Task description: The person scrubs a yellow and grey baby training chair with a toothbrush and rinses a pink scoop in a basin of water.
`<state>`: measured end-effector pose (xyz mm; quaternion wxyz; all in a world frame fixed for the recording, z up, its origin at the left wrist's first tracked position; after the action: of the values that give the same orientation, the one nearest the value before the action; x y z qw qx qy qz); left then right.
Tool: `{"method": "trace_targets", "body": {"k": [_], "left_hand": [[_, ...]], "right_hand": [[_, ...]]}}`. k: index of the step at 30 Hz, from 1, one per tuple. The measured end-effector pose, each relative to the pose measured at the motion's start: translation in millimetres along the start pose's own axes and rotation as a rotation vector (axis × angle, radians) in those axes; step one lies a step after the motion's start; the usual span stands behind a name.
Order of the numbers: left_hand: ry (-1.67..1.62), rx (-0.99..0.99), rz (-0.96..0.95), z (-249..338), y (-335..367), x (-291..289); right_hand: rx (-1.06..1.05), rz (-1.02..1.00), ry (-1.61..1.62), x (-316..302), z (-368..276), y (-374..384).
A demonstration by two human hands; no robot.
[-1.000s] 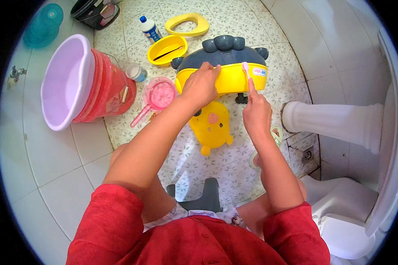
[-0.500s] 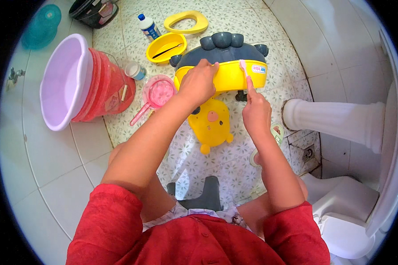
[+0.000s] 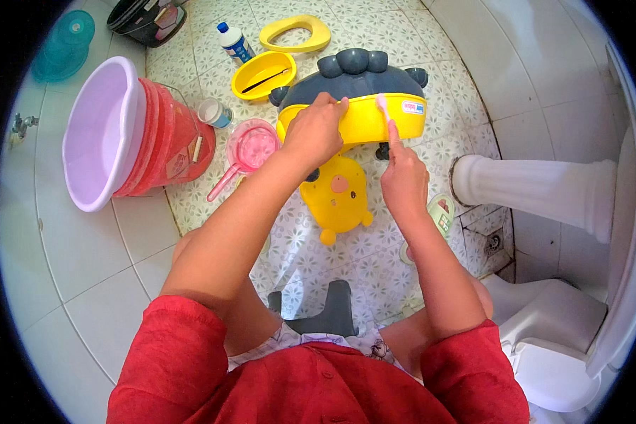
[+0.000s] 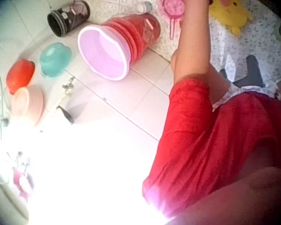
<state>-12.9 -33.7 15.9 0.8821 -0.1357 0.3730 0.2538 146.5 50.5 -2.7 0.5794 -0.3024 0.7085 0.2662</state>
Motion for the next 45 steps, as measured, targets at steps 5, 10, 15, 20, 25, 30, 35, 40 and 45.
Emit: {"method": "trace_targets", "body": {"k": [5, 10, 15, 20, 25, 30, 35, 40, 45], "left_hand": [[0.011, 0.004, 0.004, -3, 1, 1], [-0.004, 0.021, 0.005, -5, 0, 1], [0.012, 0.005, 0.008, -2, 2, 0], [0.025, 0.007, 0.01, -3, 2, 2], [0.013, 0.02, 0.02, -6, 1, 2], [-0.004, 0.004, 0.017, 0, 1, 3], [-0.018, -0.014, -0.029, 5, -1, 0], [0.034, -0.035, -0.107, 6, -8, 3], [0.019, -0.027, -0.094, 1, -14, 8]], "right_hand": [[-0.068, 0.005, 0.059, 0, -1, -6], [-0.124, -0.26, -0.022, -4, -15, -14], [0.034, -0.026, -0.003, -5, 6, 1], [-0.04, -0.033, 0.049, 0, 0, -9], [-0.129, -0.215, 0.017, 2, -13, -19], [-0.012, -0.013, 0.013, 1, -2, -9], [0.015, 0.024, 0.023, 4, 4, -6], [-0.066, -0.209, -0.011, -3, -14, -17], [-0.071, -0.061, -0.039, 2, -11, -18]]}}
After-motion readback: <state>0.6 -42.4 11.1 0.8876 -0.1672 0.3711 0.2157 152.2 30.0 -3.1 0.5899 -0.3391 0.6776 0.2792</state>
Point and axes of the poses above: each hand's wrist, its own y-axis towards the middle knuckle, its own x-axis out of the palm, z = x × y, the point moved 1 cm from there along y, towards the middle knuckle, and after that the axes turned 14 degrees about -y, right-handed, at the moved point
